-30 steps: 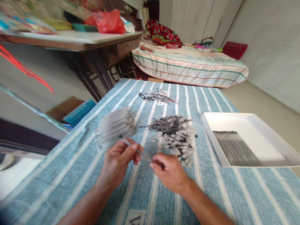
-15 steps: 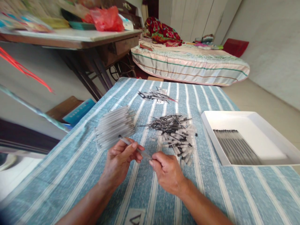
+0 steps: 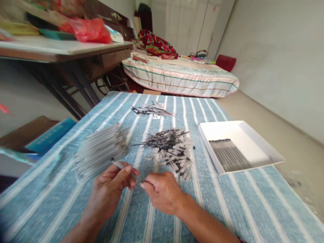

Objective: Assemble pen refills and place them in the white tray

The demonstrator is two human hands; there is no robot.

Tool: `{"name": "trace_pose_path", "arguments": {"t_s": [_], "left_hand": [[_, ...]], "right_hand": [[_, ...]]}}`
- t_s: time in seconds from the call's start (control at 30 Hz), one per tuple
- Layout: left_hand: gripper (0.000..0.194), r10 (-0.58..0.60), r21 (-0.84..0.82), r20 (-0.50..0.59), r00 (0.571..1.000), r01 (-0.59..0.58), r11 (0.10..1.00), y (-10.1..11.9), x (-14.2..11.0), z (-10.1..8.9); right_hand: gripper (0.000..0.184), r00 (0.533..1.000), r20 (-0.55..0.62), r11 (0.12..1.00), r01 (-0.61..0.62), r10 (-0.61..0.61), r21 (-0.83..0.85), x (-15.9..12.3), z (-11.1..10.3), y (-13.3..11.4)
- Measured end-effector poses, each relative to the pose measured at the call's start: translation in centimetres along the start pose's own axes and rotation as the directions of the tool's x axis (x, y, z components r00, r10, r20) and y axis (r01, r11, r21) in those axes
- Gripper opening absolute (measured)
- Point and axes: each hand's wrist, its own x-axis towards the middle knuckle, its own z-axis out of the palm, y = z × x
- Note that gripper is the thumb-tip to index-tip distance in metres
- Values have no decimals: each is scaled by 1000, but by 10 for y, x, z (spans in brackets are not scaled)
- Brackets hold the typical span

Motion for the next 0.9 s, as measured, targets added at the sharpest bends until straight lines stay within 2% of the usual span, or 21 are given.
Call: {"name": "trace_pose_path", "arguments": {"t_s": [0.1,0.2,0.3,0.37,0.4,0.47,0.5,0.57,0.63,0.67,0.77,0.9], "left_hand": [[13,-18,47,86,996,14,999,-4,3,-2],[15,-55,63,125,991,48,997,-6,3,2],[19,-95,106,94,991,85,991,-3,0,8],[27,-94,154,47,994,86,984,-1,0,10],[29,-92,185,32,995,85,979,-1,0,9],[31,-101,248,31,994,90,965,-1,2,7],[31,-111,276,45,993,95,957,-2,3,5],[32,-128,317,59,990,103,943,-2,4,4],[31,-138,351,55,989,110,930,-1,4,6],[29,-144,369,57,988,113,922,0,3,7],[26,-157,412,73,985,114,904,-2,1,14],[25,-102,411,49,994,73,909,-11,0,16]], "right_hand": [[23,999,-15,994,51,-53,-95,3,-3,-1],[22,999,-21,986,44,-48,-161,3,-8,-4],[22,998,-56,978,-23,11,-209,-1,-25,-3],[21,985,-144,964,-125,93,-235,-8,-47,4],[22,968,-203,948,-196,147,-249,-13,-62,11],[21,899,-357,871,-372,252,-321,-24,-95,30],[21,849,-431,800,-474,304,-368,-30,-112,41],[23,736,-520,602,-666,434,-441,-42,-143,64],[21,630,-553,424,-776,545,-466,-53,-165,85],[20,598,-541,371,-797,591,-477,-57,-172,94],[17,572,-466,335,-801,675,-497,-64,-180,115],[15,599,-399,391,-779,694,-490,-67,-176,127]]}}
